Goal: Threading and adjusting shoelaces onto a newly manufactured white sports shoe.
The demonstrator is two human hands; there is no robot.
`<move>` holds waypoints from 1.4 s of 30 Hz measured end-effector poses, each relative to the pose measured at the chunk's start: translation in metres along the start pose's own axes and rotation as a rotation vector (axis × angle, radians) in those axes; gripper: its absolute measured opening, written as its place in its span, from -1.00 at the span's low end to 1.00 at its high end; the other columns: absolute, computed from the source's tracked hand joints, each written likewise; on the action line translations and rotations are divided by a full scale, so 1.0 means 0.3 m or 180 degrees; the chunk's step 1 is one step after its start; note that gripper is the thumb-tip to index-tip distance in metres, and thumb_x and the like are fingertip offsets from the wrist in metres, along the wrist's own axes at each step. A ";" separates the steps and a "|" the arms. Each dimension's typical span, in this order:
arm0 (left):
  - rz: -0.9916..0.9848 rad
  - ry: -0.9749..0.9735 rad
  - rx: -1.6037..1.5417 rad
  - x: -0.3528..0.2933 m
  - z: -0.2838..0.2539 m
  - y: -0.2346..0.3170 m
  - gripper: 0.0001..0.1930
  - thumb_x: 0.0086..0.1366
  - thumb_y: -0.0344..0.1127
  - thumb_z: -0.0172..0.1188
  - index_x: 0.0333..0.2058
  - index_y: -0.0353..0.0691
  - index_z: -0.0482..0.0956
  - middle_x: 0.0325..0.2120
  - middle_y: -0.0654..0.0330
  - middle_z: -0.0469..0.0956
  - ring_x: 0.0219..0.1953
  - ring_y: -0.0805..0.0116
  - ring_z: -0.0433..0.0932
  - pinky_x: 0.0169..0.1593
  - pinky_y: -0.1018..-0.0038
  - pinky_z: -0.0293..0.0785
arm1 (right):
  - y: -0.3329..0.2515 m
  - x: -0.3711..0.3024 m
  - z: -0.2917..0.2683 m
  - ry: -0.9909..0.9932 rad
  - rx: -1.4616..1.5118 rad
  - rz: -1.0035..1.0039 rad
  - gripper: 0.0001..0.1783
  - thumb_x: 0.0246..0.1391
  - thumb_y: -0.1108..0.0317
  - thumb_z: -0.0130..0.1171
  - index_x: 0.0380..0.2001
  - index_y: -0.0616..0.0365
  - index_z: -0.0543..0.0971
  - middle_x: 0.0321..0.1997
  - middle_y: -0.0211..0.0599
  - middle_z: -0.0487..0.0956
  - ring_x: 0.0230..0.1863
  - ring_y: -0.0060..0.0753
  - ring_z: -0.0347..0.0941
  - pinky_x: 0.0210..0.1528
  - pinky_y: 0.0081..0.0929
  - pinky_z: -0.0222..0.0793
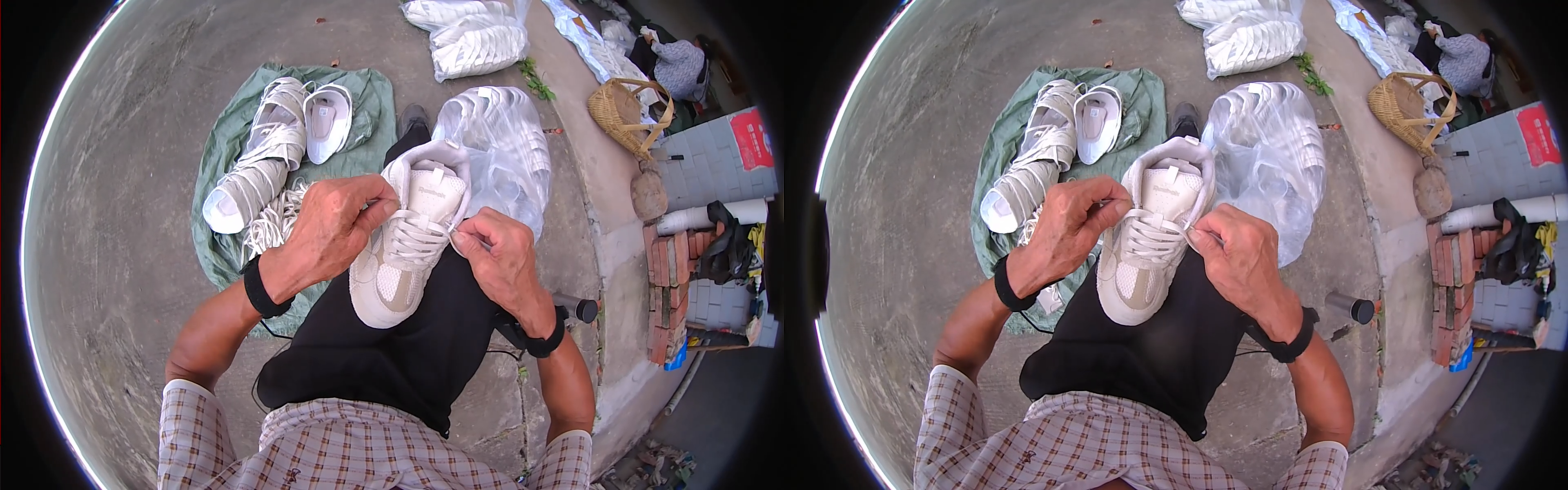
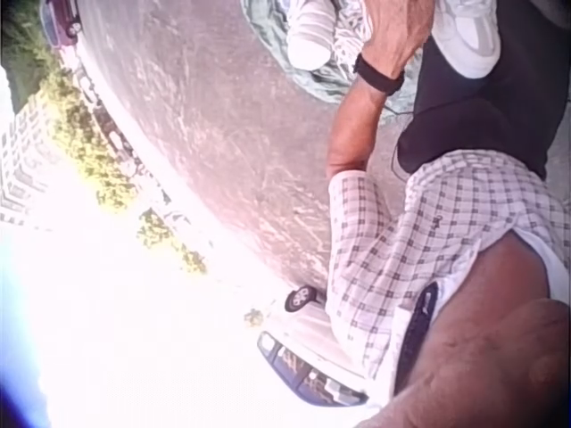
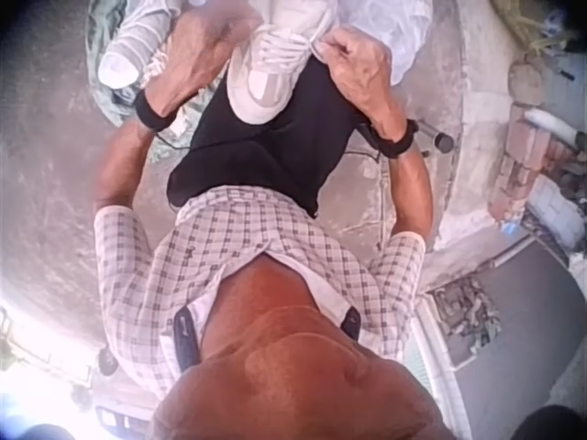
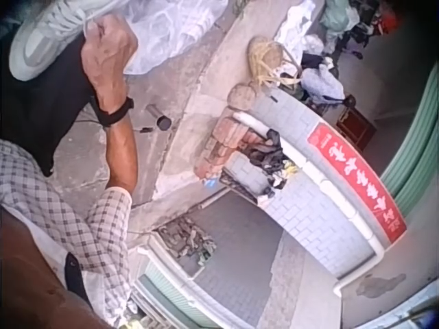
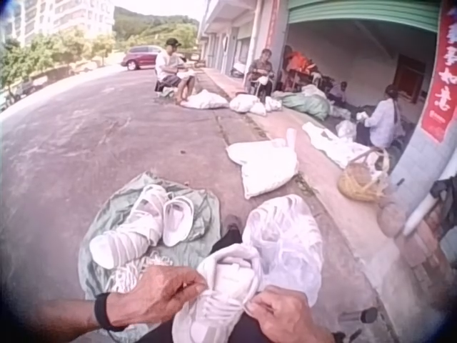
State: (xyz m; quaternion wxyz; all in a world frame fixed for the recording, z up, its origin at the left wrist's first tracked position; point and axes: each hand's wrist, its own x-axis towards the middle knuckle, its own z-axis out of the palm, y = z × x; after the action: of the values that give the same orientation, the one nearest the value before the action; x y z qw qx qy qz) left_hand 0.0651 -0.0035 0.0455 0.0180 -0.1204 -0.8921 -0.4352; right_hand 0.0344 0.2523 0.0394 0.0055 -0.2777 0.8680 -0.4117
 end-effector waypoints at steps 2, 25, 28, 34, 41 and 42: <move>0.0230 0.0166 0.0094 0.003 0.000 -0.008 -0.88 0.28 -0.44 0.28 -0.23 -0.32 0.61 -0.28 0.13 0.61 -0.28 0.23 0.58 -0.15 0.37 0.51 | -0.015 -0.010 -0.011 0.0087 -0.0509 0.0007 -0.86 -0.04 0.50 0.38 -0.39 0.25 0.61 -0.32 -0.16 0.58 -0.33 -0.09 0.54 -0.25 -0.24 0.39; 0.0814 -0.1462 0.0548 0.178 -0.101 -0.017 -0.79 0.23 -0.29 0.34 -0.38 -0.37 0.69 -0.37 0.23 0.45 -0.11 0.25 0.38 -0.07 0.30 0.30 | -0.035 0.127 -0.113 -0.1002 -0.0815 -0.0826 -0.91 -0.03 0.46 0.32 -0.49 0.24 0.60 -0.25 -0.24 0.46 -0.09 -0.14 0.33 -0.04 -0.24 0.23; 0.0098 -0.1318 -0.0393 0.176 -0.074 -0.018 -0.80 0.31 -0.30 0.32 -0.37 -0.37 0.68 -0.40 0.25 0.44 -0.19 0.33 0.40 -0.11 0.34 0.30 | -0.066 0.148 -0.067 -0.1128 -0.1345 -0.0818 -0.92 -0.02 0.46 0.32 -0.48 0.25 0.64 -0.33 -0.27 0.47 -0.14 -0.16 0.33 -0.11 -0.29 0.23; 0.0244 -0.0779 -0.1143 0.157 0.017 0.000 -0.77 0.36 -0.28 0.31 -0.36 -0.36 0.67 -0.45 0.30 0.42 -0.37 0.48 0.37 -0.28 0.44 0.29 | -0.071 0.271 -0.026 -0.0165 0.0129 -0.0041 -0.87 0.00 0.43 0.27 -0.51 0.29 0.62 -0.40 -0.11 0.50 -0.21 -0.07 0.44 -0.10 -0.15 0.31; -0.0601 0.0086 -0.2056 0.134 0.067 -0.018 -0.80 0.35 -0.27 0.33 -0.37 -0.30 0.70 -0.55 0.38 0.54 -0.46 0.66 0.37 -0.40 0.57 0.27 | -0.099 0.286 0.025 0.0237 0.0256 -0.0504 -0.90 0.02 0.47 0.29 -0.43 0.31 0.60 -0.34 -0.11 0.48 -0.28 -0.06 0.45 -0.19 -0.16 0.37; -0.0505 0.0310 -0.1908 0.128 0.070 -0.014 -0.80 0.36 -0.27 0.32 -0.36 -0.30 0.71 -0.53 0.36 0.57 -0.45 0.67 0.39 -0.39 0.59 0.28 | -0.102 0.248 0.012 0.0353 0.0212 -0.0705 -0.92 0.01 0.50 0.30 -0.41 0.28 0.61 -0.32 -0.12 0.47 -0.25 -0.07 0.45 -0.17 -0.17 0.36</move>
State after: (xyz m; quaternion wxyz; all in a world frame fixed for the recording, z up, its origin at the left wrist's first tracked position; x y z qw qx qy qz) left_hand 0.0283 0.0180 0.0344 -0.0096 -0.0294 -0.7287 -0.6841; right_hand -0.0132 0.1982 0.0754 -0.0787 -0.3484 0.8168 -0.4530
